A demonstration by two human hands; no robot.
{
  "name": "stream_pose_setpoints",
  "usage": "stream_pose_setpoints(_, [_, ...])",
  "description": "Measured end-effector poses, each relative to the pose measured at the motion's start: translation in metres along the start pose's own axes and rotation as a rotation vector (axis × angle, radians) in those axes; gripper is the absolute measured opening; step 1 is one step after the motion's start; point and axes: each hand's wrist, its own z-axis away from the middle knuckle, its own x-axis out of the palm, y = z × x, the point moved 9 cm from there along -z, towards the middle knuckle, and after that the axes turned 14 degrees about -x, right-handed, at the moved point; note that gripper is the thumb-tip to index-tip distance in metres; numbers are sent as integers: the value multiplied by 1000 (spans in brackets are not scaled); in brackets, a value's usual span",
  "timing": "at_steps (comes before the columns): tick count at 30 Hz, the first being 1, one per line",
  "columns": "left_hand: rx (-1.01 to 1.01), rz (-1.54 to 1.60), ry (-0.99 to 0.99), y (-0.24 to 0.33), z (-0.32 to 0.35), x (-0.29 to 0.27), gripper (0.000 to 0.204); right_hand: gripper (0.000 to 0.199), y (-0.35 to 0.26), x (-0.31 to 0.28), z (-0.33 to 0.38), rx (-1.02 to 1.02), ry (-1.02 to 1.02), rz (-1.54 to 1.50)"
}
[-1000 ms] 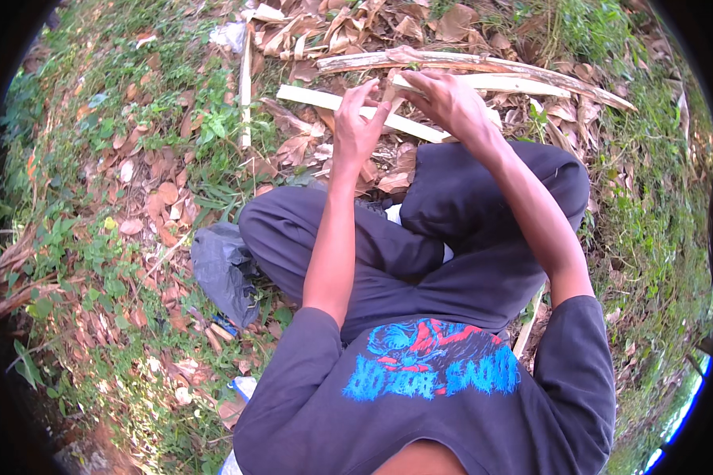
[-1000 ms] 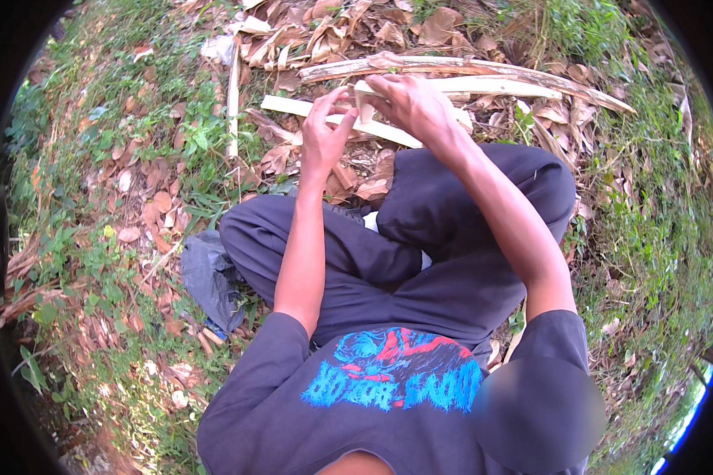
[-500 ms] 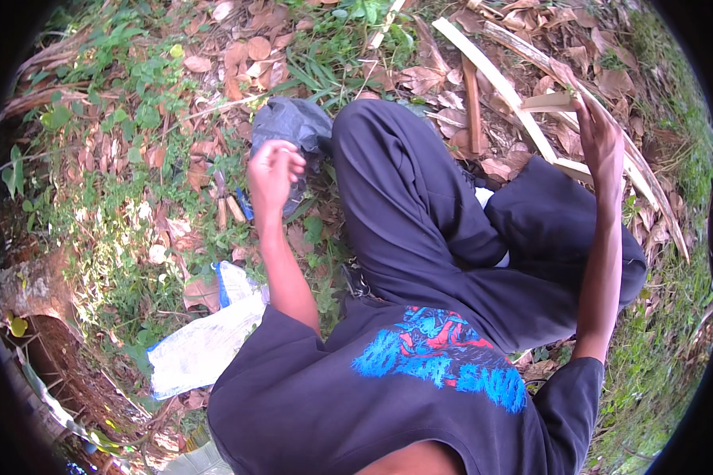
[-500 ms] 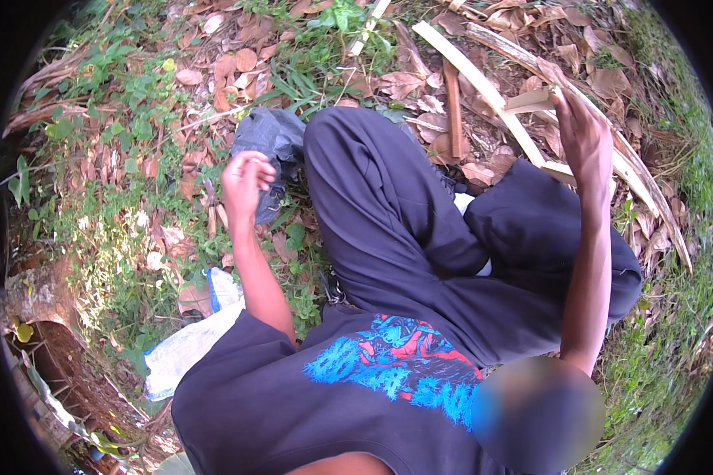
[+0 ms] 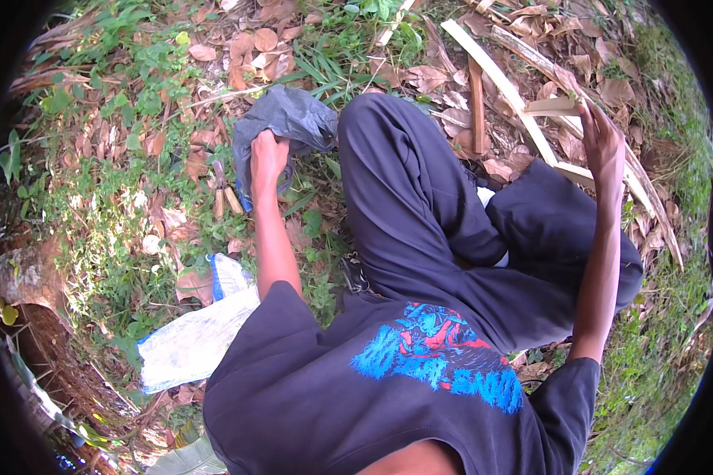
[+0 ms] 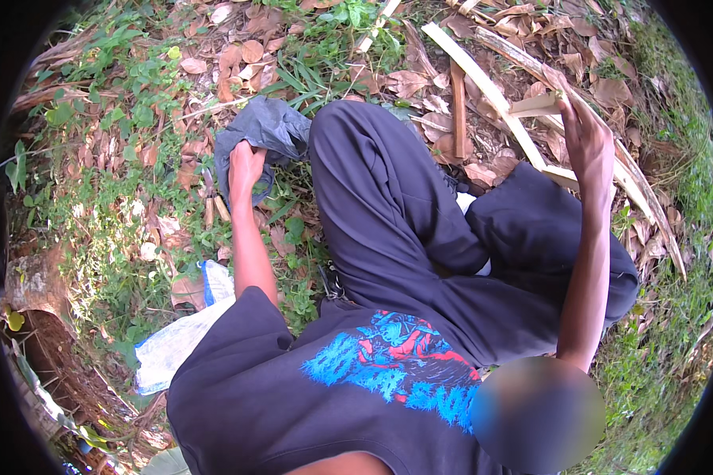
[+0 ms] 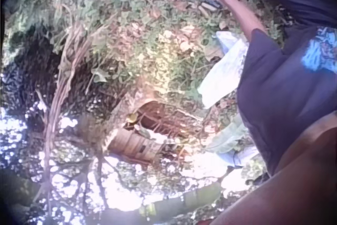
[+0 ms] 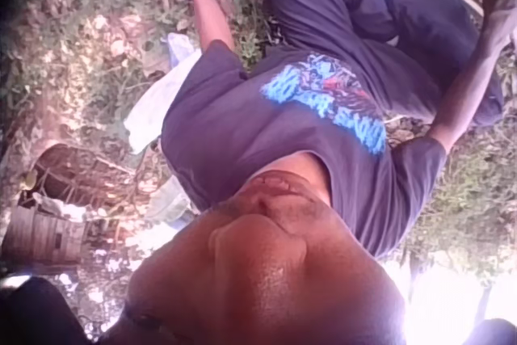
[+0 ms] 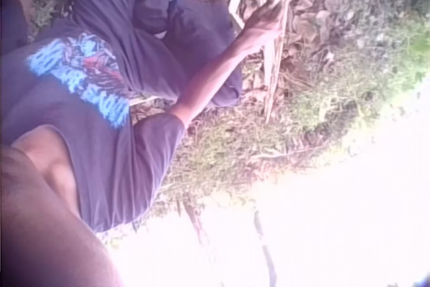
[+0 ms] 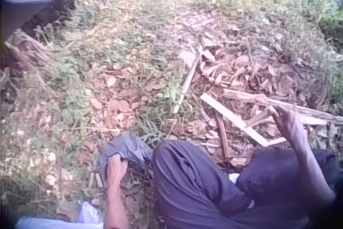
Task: The person sits on the ground and uses a hammer to split a piece of light-colored wood into smaller slats. They repeatedly position the wood and strike it with the hammer, accumulating a pile of split wood pieces.
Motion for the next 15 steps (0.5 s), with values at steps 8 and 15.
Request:
stream_pose_setpoints(8, [-173, -313, -665, -90, -85, 131, 35, 35, -14, -8, -4, 103, 33, -103])
stream_pose_setpoints(15, [-271, -392, -632, -87, -83, 137, 33, 36, -15, -16, -4, -38, 147, -55])
